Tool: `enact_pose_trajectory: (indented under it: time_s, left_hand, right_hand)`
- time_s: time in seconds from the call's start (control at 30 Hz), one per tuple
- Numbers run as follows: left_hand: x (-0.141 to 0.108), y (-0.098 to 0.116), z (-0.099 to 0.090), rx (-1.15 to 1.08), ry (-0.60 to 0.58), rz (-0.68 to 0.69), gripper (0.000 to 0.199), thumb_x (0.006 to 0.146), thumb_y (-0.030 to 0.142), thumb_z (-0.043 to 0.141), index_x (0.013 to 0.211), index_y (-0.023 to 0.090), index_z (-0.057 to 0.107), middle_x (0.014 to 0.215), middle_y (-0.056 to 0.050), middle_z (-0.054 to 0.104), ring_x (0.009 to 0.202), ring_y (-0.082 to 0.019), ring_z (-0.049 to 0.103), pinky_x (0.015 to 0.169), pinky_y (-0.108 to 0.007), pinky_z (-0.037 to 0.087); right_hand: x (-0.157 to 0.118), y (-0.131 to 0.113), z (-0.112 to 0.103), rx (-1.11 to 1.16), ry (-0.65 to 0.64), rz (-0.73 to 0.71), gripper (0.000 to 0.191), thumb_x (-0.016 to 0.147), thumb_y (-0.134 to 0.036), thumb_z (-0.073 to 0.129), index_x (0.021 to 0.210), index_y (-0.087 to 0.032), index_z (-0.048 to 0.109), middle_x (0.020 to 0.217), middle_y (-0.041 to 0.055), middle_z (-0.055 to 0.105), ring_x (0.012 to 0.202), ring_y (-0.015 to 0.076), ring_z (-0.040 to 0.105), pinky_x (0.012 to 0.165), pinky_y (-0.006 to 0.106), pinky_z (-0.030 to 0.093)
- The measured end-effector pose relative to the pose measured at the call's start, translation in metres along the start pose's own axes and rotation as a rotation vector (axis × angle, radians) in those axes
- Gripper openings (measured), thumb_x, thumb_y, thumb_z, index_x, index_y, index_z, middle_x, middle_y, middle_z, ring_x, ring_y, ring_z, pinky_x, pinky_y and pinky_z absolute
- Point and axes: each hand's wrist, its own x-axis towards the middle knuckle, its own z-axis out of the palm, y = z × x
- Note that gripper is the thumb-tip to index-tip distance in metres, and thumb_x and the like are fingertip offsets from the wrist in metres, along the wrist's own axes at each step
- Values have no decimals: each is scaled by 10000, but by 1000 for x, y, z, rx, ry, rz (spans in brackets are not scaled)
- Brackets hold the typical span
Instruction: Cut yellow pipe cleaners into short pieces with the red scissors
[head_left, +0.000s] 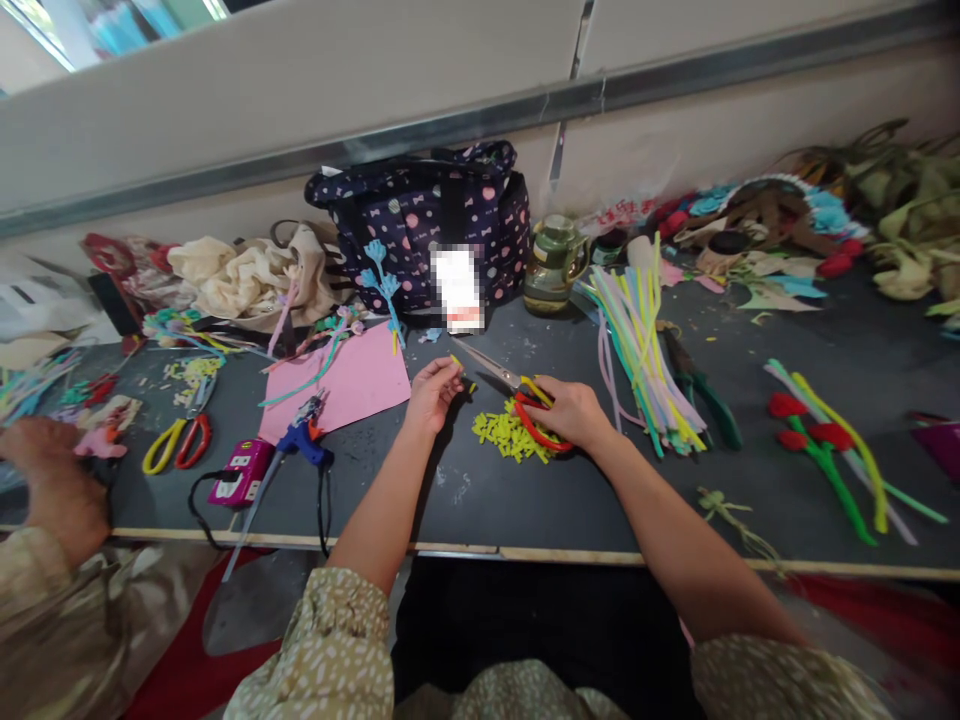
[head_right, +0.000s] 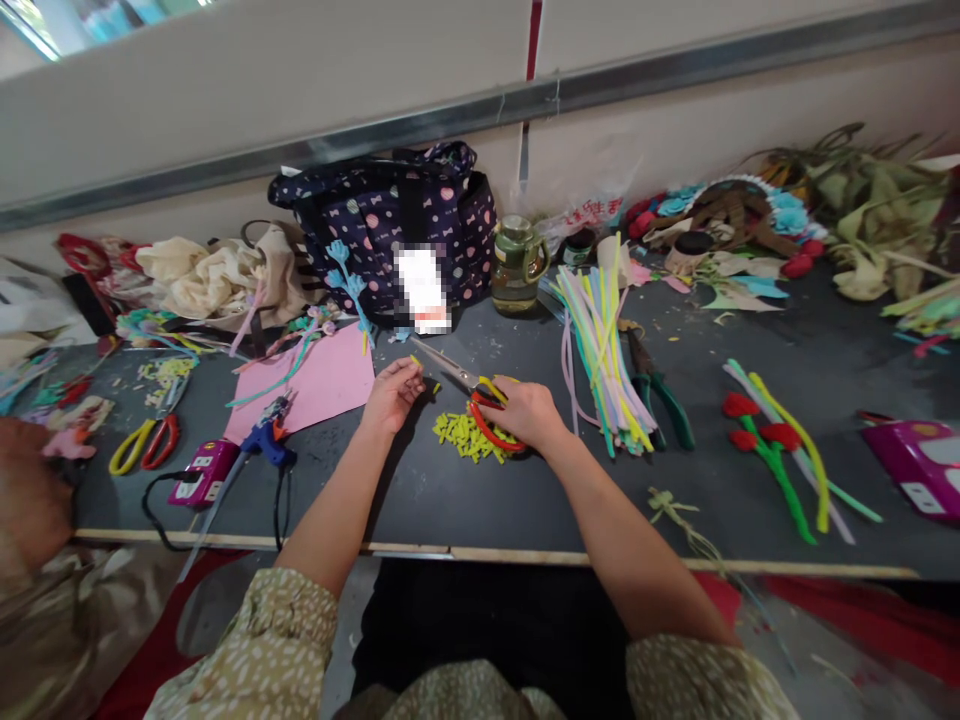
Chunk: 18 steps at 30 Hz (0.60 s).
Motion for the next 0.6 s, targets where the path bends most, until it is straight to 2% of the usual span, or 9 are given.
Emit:
enact_pose_trajectory:
  time_s: [0.17,0.33,0.47,0.6]
  left_hand:
    - [-1,5,-6,314,-3,158,153,608,199,762,730,151,682,649,5,641,490,-60,486,489,-185,387]
    - [4,4,-17,631,10,277,86,572,106,716,619,174,692,577,11,619,524,-95,486,491,-192,338]
    - [10,0,-27,811,-70,314,85,594,116,695,632,190,715,618,-14,659,572,-127,542,559,-221,385]
    - [12,-2,-28,843,-149,314,81,610,141,710,651,208,733,699,-42,704,675,-175,609,675,-271,443]
  right_hand:
    - [2,4,-5,66,39,73,324,778,-541,607,730,-223,569,636,-9,592,570,144,531,549,252,306]
    - [2,8,-3,62,50,60,293,779,-515,602,746,-224,588,647,-4,600,591,152,545,555,251,320]
    - [1,9,-2,53,55,53,289,771,-512,606,760,-223,600,656,-5,606,610,158,558,561,251,324]
    - [1,8,-1,47,60,54,311,769,-532,605,750,-222,596,648,-10,599,599,153,549,557,249,318]
